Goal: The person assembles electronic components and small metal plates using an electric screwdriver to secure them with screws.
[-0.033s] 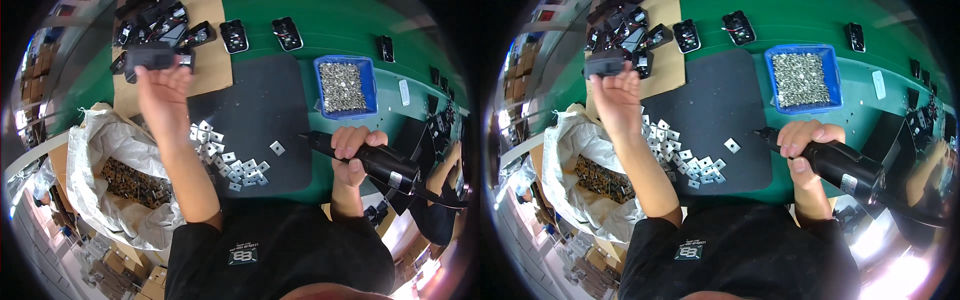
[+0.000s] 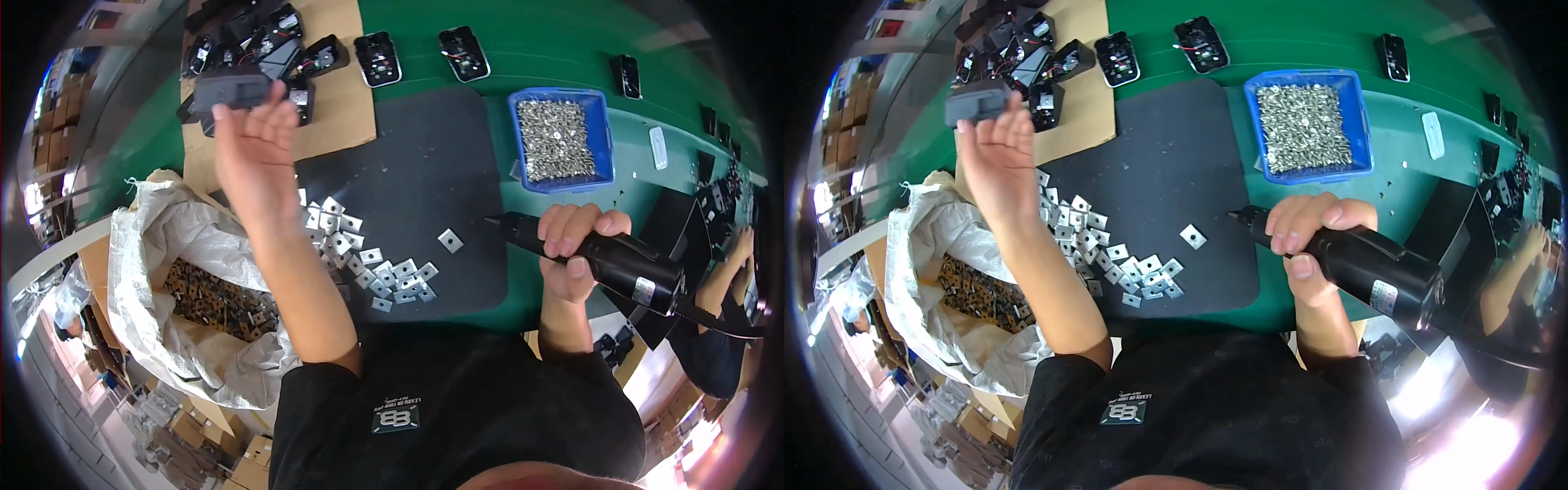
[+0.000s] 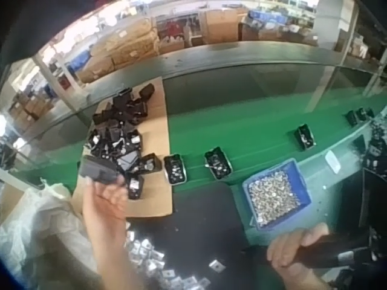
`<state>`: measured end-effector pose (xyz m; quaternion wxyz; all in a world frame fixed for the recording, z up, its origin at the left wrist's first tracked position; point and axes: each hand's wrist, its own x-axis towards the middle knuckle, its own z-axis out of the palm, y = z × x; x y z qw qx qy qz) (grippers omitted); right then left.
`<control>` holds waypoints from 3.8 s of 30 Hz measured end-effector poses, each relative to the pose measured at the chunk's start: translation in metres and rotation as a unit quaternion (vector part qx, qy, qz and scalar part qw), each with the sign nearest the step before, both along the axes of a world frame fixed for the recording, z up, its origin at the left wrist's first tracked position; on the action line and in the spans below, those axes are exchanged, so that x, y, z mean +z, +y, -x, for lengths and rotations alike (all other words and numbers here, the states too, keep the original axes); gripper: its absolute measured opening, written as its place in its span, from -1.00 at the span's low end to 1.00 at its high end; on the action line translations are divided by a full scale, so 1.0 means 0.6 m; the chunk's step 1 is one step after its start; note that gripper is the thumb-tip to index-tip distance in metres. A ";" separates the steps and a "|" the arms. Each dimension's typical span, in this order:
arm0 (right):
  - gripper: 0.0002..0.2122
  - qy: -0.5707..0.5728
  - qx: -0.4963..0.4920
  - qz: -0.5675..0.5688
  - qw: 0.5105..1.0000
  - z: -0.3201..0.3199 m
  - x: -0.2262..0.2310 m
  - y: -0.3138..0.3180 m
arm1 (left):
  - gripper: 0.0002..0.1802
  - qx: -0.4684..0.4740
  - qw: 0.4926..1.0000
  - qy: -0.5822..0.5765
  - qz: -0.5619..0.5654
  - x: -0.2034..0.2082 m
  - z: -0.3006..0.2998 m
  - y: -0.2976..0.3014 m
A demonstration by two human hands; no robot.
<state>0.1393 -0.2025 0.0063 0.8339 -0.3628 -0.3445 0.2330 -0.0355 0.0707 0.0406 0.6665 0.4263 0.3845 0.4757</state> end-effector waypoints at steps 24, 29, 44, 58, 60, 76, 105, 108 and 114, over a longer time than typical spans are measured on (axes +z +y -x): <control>-0.55 -0.006 0.014 -0.036 0.999 -0.008 0.002 -0.015 | -0.68 -0.464 0.682 0.434 -0.362 -0.021 -0.002 -0.226; -0.53 -0.037 -0.058 -0.094 0.993 -0.068 0.043 -0.025 | -0.78 -0.434 0.702 0.419 -0.379 -0.015 -0.013 -0.222; -0.60 -0.037 -0.375 -0.017 0.926 -0.134 0.010 0.042 | -0.82 -0.101 0.800 0.476 -0.352 0.005 -0.083 -0.027; -0.61 -0.074 -0.306 -0.053 0.948 -0.123 0.039 0.001 | -0.82 -0.125 0.639 0.509 -0.563 -0.036 -0.131 0.059; -0.60 -0.079 -0.304 -0.051 0.948 -0.122 0.038 0.000 | -0.82 -0.133 0.634 0.512 -0.564 -0.043 -0.136 0.062; -0.59 -0.094 -0.279 -0.042 0.955 -0.116 0.040 -0.005 | -0.69 -0.113 0.589 0.572 -0.560 -0.049 -0.142 0.065; -0.64 -0.016 -0.178 -0.062 0.982 -0.103 0.073 -0.013 | -0.59 -0.367 0.774 0.382 -0.347 -0.047 -0.041 -0.181; -0.65 -0.029 -0.172 -0.061 0.983 -0.105 0.076 -0.014 | -0.40 -0.399 0.787 0.329 -0.337 -0.026 -0.042 -0.167; -0.57 -0.031 -0.101 -0.126 0.986 -0.125 0.068 -0.040 | -0.61 -0.356 0.718 0.298 -0.518 -0.001 -0.136 -0.185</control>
